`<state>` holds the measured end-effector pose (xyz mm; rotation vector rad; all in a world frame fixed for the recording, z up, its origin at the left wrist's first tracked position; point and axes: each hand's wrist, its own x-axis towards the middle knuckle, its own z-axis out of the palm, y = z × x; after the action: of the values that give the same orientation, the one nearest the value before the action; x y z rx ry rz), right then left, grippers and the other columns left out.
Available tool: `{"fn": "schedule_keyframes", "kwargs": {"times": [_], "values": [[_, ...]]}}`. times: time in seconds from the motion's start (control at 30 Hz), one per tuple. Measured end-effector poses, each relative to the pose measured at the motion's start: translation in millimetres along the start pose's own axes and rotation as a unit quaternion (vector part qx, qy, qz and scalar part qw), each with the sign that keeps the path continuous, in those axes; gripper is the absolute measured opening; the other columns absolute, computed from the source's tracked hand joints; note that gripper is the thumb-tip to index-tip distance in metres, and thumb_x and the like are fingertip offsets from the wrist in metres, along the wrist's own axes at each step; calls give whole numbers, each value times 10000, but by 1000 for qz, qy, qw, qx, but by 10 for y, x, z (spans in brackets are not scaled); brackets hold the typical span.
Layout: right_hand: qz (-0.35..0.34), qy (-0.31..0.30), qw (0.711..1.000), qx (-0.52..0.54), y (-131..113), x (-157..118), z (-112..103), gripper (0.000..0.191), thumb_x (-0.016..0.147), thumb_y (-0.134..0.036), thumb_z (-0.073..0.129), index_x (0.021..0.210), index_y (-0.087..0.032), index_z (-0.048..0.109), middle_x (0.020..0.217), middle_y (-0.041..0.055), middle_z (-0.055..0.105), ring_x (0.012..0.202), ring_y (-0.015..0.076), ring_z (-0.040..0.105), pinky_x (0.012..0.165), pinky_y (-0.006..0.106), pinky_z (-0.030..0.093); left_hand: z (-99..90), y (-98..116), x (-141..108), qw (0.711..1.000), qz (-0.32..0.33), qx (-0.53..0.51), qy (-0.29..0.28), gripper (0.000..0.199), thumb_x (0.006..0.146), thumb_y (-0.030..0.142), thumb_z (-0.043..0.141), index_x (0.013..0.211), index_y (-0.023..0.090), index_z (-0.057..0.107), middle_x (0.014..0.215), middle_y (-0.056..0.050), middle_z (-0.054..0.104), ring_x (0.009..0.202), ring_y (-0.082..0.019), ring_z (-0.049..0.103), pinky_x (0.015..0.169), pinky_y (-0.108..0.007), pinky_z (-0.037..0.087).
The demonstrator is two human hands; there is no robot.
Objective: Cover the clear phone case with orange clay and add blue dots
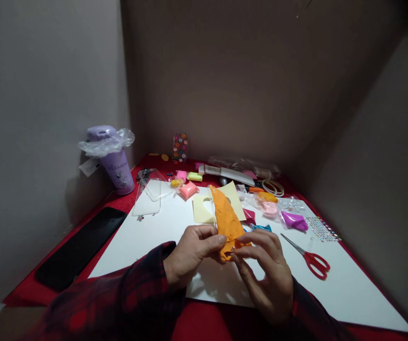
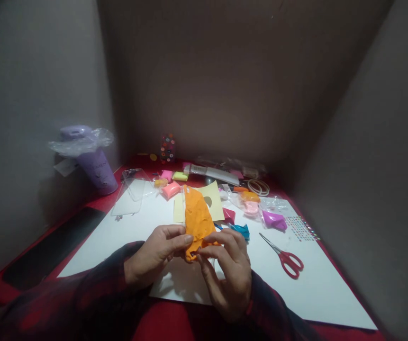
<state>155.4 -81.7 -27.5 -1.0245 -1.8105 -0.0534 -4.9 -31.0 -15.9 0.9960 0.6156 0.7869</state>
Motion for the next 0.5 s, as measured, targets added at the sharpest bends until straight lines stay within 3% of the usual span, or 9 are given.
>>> {"fn": "schedule_keyframes", "kwargs": {"times": [0.5], "values": [[43,24,999,-11,-36,-19,67,180,733,-130,627,899,-187,589,1022,92,542,1012,278,475,856,496,392,4,-24,6,1000,-1,-4,8,263,705,347,653,745,88,635,675,-43,591,584,-124,558,608,-268,453]]}}
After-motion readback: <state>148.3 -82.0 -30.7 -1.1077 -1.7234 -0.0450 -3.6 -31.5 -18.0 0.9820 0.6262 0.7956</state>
